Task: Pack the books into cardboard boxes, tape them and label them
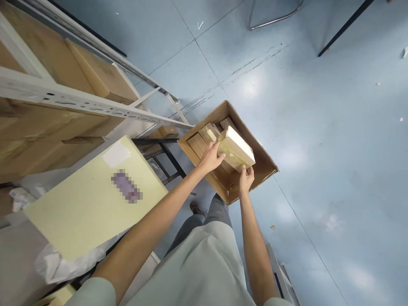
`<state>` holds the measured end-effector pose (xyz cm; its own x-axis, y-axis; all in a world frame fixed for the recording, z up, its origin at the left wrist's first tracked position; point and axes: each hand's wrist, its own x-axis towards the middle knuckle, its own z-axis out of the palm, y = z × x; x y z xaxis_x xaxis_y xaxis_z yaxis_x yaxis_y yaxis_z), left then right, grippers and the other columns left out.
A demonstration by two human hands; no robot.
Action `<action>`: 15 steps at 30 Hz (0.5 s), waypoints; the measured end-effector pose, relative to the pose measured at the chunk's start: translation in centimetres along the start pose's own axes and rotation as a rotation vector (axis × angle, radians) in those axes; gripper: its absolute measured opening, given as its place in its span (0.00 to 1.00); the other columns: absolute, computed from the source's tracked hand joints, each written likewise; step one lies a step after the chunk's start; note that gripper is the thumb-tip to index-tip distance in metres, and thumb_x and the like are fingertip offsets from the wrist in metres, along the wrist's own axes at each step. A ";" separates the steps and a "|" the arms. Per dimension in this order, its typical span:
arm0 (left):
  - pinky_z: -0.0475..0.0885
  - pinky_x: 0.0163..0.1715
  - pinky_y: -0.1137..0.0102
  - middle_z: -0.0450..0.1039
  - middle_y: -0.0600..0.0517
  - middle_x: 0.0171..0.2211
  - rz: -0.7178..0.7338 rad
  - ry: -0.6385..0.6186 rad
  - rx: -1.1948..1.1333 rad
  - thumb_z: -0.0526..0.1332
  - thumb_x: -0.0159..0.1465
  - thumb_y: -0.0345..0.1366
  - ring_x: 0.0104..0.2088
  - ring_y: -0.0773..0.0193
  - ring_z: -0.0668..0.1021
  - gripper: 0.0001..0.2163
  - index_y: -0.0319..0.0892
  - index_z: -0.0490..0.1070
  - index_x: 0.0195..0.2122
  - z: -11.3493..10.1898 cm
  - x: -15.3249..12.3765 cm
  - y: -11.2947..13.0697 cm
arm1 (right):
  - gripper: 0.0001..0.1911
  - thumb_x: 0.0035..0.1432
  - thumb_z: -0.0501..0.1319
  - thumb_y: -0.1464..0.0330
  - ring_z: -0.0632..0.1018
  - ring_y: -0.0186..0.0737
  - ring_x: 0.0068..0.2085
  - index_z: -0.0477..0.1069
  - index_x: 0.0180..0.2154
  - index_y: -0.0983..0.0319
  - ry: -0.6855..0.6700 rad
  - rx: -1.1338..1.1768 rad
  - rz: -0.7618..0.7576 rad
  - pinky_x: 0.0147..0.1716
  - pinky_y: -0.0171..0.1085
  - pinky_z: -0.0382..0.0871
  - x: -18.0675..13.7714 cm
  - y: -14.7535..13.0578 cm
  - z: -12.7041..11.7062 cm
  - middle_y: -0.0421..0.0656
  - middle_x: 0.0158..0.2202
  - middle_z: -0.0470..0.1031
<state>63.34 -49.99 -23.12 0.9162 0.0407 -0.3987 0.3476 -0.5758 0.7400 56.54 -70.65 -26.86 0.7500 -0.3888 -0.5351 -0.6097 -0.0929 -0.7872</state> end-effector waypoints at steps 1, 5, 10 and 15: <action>0.64 0.72 0.48 0.68 0.35 0.66 -0.004 -0.012 0.003 0.67 0.67 0.40 0.69 0.40 0.70 0.31 0.40 0.65 0.71 0.7 1.4 -0.3 | 0.35 0.64 0.61 0.49 0.82 0.55 0.59 0.73 0.63 0.67 0.014 0.016 0.012 0.56 0.49 0.78 1.3 0.4 0.7 0.59 0.60 0.80; 0.58 0.75 0.46 0.64 0.31 0.70 -0.040 -0.046 0.017 0.68 0.67 0.40 0.73 0.37 0.65 0.34 0.36 0.63 0.72 2.4 5.8 -2.0 | 0.33 0.64 0.61 0.51 0.83 0.54 0.58 0.74 0.60 0.67 0.007 0.059 0.027 0.58 0.51 0.78 5.7 2.0 3.8 0.60 0.59 0.81; 0.55 0.77 0.46 0.56 0.35 0.77 0.006 -0.063 -0.016 0.66 0.69 0.42 0.78 0.40 0.58 0.36 0.40 0.57 0.76 1.8 9.3 -4.2 | 0.40 0.67 0.60 0.51 0.79 0.56 0.65 0.65 0.70 0.69 -0.025 -0.002 0.027 0.63 0.54 0.75 9.4 4.3 7.2 0.62 0.64 0.76; 0.53 0.78 0.44 0.56 0.36 0.77 -0.023 0.002 -0.010 0.60 0.73 0.43 0.79 0.43 0.58 0.34 0.40 0.54 0.78 1.3 7.8 -4.9 | 0.47 0.67 0.59 0.47 0.76 0.56 0.69 0.56 0.75 0.69 -0.085 -0.074 0.104 0.66 0.55 0.73 9.9 6.6 8.5 0.64 0.70 0.70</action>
<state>68.57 -47.96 -30.57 0.9085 0.0553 -0.4143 0.3701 -0.5669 0.7360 62.06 -67.33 -39.98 0.6989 -0.3215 -0.6389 -0.7001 -0.1252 -0.7030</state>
